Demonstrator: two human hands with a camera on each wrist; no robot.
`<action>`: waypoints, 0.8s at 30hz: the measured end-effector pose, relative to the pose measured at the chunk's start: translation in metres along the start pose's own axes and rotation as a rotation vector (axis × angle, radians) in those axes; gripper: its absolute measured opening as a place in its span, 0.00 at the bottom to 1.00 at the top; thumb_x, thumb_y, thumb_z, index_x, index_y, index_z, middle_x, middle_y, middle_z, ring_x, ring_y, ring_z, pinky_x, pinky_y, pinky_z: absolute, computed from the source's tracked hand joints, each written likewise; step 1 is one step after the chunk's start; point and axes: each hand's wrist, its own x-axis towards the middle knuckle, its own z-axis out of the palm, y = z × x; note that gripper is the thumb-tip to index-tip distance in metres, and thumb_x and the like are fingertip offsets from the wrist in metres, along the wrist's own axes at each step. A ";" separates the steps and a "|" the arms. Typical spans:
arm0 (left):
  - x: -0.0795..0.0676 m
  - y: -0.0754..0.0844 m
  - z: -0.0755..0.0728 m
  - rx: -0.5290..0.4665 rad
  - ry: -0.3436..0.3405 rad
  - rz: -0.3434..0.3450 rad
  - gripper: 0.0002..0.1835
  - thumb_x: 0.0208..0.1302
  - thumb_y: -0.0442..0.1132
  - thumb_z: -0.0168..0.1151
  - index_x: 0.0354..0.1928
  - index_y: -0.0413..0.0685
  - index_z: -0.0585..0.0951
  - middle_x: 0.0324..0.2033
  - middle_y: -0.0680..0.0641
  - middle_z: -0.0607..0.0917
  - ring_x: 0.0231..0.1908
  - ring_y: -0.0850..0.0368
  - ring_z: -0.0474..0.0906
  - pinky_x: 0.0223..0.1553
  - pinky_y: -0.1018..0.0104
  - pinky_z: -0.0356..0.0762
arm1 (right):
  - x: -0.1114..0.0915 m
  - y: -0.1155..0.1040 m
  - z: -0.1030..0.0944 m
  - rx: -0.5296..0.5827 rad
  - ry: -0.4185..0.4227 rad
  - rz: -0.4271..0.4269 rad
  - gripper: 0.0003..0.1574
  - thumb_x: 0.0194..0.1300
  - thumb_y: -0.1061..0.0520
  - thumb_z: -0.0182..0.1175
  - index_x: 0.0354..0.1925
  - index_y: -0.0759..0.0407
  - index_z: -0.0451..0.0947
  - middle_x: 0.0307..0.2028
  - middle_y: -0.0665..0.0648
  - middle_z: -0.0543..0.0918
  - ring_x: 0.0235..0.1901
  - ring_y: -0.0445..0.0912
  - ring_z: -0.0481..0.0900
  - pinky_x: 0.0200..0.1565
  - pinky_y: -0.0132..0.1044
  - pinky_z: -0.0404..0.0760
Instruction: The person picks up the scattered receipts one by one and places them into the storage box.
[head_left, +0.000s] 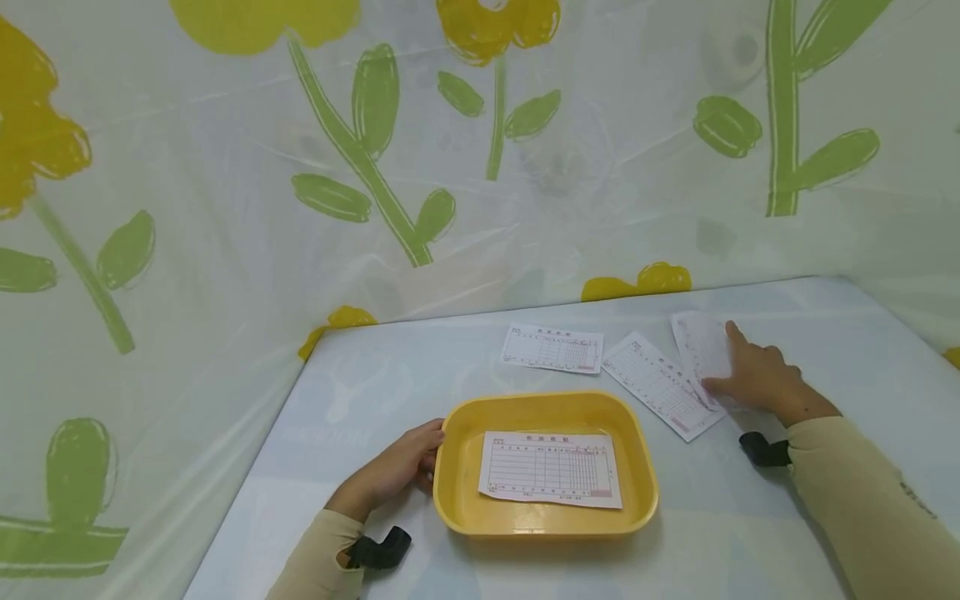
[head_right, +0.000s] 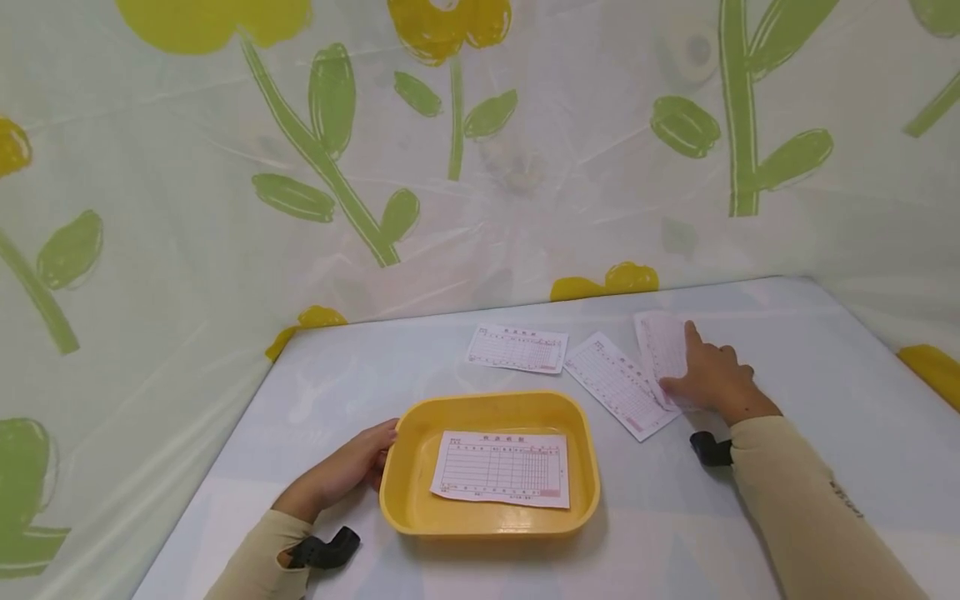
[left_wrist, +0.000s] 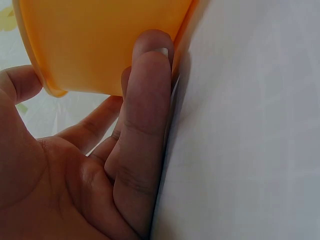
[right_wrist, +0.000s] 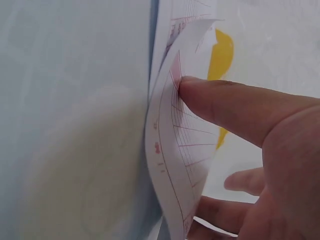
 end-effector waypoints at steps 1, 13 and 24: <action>0.000 0.000 0.000 0.001 -0.001 0.004 0.26 0.80 0.52 0.37 0.68 0.45 0.66 0.34 0.48 0.87 0.34 0.58 0.85 0.36 0.62 0.84 | 0.000 -0.001 0.000 -0.001 0.004 0.001 0.75 0.61 0.40 0.67 0.74 0.75 0.26 0.66 0.88 0.51 0.57 0.81 0.57 0.56 0.79 0.59; 0.000 0.000 -0.001 -0.002 -0.004 -0.001 0.26 0.80 0.53 0.37 0.68 0.45 0.66 0.36 0.48 0.88 0.34 0.58 0.85 0.36 0.62 0.84 | 0.007 -0.001 0.007 0.096 0.023 -0.094 0.71 0.62 0.53 0.67 0.74 0.74 0.23 0.69 0.86 0.47 0.63 0.76 0.57 0.66 0.72 0.55; -0.001 0.000 0.000 0.015 0.004 -0.003 0.25 0.80 0.53 0.36 0.67 0.47 0.67 0.36 0.47 0.88 0.35 0.57 0.85 0.37 0.61 0.84 | 0.006 -0.004 0.003 0.108 0.081 -0.142 0.63 0.62 0.67 0.57 0.75 0.70 0.21 0.62 0.90 0.53 0.56 0.73 0.63 0.62 0.73 0.62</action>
